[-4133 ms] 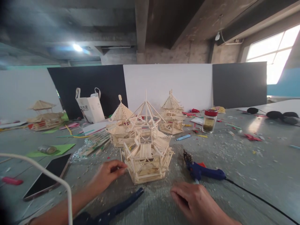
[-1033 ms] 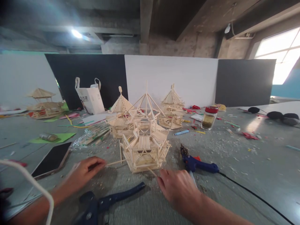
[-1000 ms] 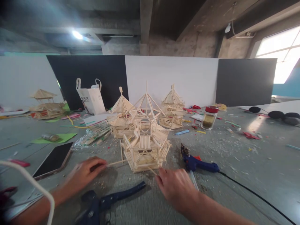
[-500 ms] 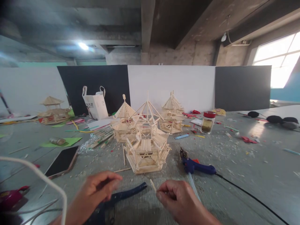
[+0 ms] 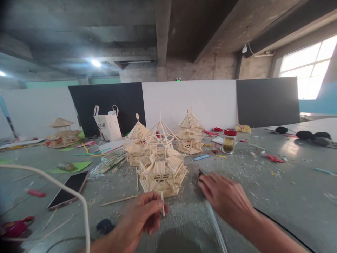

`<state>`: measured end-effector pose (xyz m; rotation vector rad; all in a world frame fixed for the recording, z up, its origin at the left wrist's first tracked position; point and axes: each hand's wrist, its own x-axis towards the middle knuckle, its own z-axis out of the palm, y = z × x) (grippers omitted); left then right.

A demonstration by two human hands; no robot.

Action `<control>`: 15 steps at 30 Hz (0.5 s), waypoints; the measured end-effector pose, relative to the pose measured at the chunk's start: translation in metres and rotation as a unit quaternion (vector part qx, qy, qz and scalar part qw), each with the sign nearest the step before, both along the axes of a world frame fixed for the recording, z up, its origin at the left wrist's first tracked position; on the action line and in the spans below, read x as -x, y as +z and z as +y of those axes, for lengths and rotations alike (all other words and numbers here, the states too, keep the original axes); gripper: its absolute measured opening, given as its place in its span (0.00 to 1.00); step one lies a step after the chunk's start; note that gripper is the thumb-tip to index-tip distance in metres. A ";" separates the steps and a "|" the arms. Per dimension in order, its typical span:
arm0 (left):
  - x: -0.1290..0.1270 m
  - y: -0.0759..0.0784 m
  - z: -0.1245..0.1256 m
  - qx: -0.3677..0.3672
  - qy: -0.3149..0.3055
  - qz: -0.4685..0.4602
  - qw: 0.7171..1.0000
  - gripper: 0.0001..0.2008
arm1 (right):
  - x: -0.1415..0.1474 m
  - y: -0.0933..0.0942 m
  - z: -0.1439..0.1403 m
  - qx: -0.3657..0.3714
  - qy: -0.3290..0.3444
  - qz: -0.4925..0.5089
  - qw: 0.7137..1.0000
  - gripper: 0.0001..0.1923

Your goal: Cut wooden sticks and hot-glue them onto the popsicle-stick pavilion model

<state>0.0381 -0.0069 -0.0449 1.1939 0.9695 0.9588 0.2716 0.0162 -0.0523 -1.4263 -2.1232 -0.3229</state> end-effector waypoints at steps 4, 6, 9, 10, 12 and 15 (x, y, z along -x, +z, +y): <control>0.006 -0.006 0.004 -0.069 -0.006 0.034 0.997 0.11 | -0.047 -0.020 0.034 0.035 -0.029 -0.080 0.996 0.14; 0.011 -0.012 0.007 -0.085 -0.024 0.035 0.996 0.12 | -0.051 -0.034 0.042 0.046 -0.027 -0.095 0.994 0.17; 0.017 -0.020 0.011 -0.046 -0.058 -0.015 0.997 0.14 | -0.046 -0.048 0.046 0.046 -0.025 -0.104 0.993 0.20; 0.018 -0.022 0.011 -0.036 -0.062 -0.037 0.997 0.15 | -0.044 -0.049 0.046 0.044 -0.023 -0.106 0.993 0.20; 0.018 -0.023 0.010 -0.040 -0.050 -0.057 0.996 0.17 | -0.043 -0.050 0.046 0.038 -0.018 -0.112 0.993 0.20; 0.018 -0.024 0.007 -0.079 -0.010 -0.010 0.997 0.17 | -0.044 -0.052 0.049 0.016 0.004 -0.125 0.992 0.18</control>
